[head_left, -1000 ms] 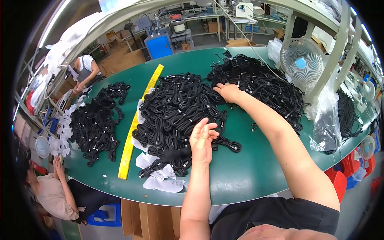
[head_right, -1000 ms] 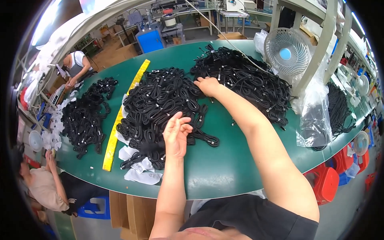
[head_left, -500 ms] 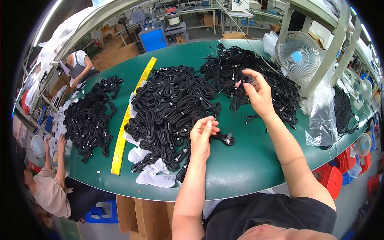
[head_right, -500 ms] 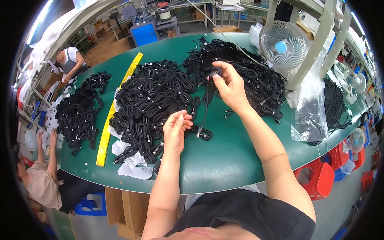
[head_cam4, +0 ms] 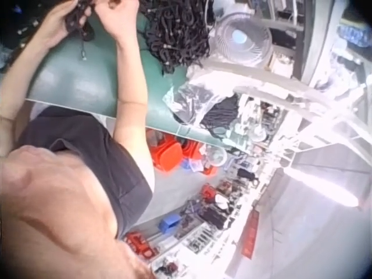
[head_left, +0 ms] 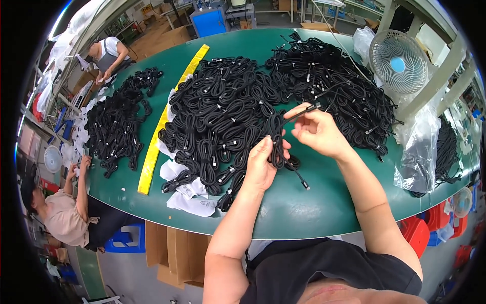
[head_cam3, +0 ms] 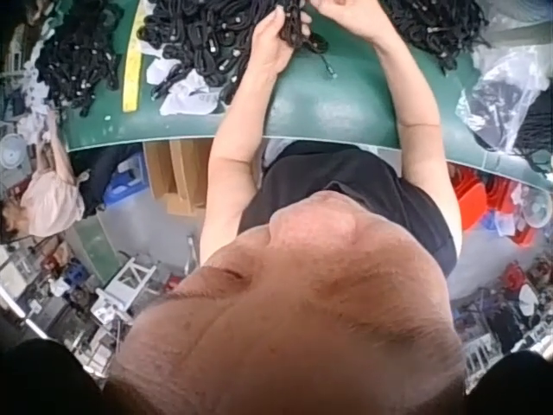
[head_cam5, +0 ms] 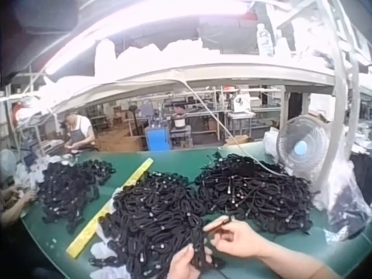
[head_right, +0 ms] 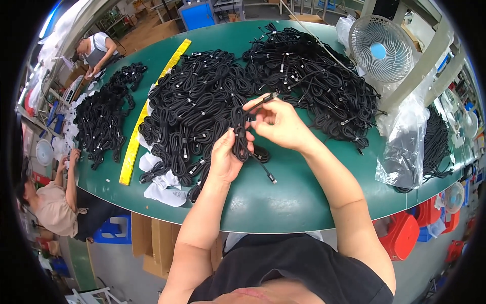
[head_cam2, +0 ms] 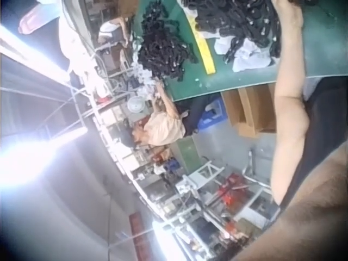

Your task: Bundling and securing black power cables with ties at a factory workbench.

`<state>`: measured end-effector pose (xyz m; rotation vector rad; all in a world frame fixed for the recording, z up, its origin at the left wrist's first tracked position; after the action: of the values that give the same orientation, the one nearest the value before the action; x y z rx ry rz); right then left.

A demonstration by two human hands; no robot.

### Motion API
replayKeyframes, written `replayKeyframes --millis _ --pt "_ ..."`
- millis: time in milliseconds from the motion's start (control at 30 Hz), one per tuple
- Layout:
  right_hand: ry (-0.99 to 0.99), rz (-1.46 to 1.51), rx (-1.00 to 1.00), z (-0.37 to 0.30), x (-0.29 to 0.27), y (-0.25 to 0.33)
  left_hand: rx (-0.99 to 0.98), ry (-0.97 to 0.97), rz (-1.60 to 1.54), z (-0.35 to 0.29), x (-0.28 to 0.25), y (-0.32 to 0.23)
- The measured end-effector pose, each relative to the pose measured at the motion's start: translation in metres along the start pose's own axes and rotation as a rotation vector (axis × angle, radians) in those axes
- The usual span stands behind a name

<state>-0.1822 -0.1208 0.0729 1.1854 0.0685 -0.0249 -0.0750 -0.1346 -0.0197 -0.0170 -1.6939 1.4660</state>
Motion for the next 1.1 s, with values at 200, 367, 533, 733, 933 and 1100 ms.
replayKeyframes --millis 200,367,533,733,933,1100 --pt "-0.133 0.039 0.212 -0.002 -0.004 -0.016 -0.046 -0.011 0.044 -0.001 0.004 0.005" --pt "-0.084 -0.374 -0.111 -0.006 0.011 0.018 -0.043 -0.034 0.079 -0.002 0.0 0.01" --pt "0.008 -0.709 -0.157 -0.009 0.03 0.002 -0.064 -0.026 0.067 -0.001 0.001 0.023" --pt "0.038 -0.278 0.233 -0.006 0.016 -0.024 -0.024 0.002 0.142 0.001 -0.002 0.02" --pt "-0.135 -0.241 0.091 -0.006 0.004 -0.006 -0.026 -0.098 0.204 -0.001 -0.006 0.015" --pt "-0.015 -0.194 0.317 -0.008 0.015 -0.031 0.022 -0.081 0.211 0.002 -0.003 0.011"
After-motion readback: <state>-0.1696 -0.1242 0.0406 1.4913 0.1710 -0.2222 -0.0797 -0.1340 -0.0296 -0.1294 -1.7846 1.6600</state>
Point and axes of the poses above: each hand's wrist, its own z-axis towards the middle knuckle, its own x-axis out of the palm, y = z × x, the point moved 9 cm from there along z, towards the middle knuckle, and after that the axes turned 8 degrees about z, right-handed, at the moved point
